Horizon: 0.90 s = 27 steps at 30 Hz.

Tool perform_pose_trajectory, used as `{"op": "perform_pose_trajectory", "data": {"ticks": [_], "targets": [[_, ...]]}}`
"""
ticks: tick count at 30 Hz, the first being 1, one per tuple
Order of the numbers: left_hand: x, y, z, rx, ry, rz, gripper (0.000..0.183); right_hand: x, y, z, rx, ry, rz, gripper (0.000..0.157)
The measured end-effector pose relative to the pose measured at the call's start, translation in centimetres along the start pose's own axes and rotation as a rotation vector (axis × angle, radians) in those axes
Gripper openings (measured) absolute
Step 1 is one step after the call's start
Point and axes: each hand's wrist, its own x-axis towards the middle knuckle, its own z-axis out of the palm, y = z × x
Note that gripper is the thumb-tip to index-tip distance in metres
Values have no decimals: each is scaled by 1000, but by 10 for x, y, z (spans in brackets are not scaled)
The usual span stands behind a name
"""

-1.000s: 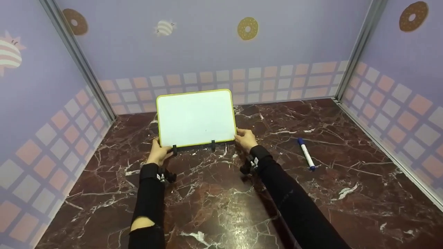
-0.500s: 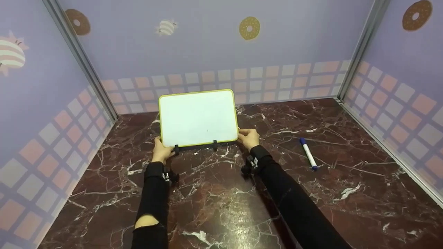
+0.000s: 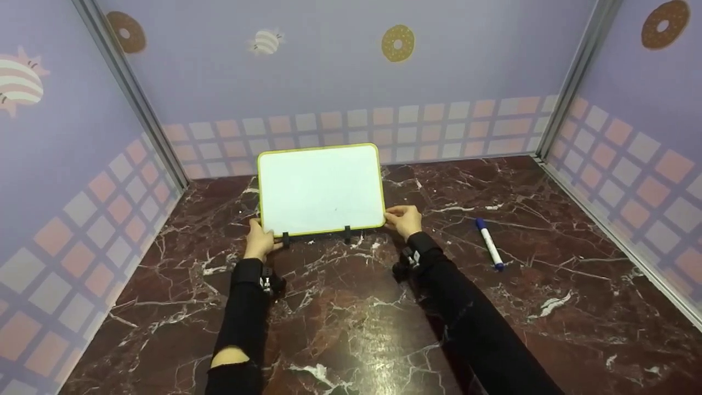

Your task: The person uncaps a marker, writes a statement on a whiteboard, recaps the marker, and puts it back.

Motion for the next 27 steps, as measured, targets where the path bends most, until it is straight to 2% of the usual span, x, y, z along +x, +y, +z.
{"op": "perform_pose_trajectory", "data": {"ticks": [12, 19, 27], "targets": [[-20, -1, 24, -78, -64, 23, 42, -4, -1, -40, -26, -97, 24, 25], [-34, 1, 39, -74, -131, 32, 43, -15, -2, -65, 30, -133, 44, 26], [-49, 3, 63, -108, -175, 36, 45, -19, -1, -98, -23, -175, 47, 29]]}}
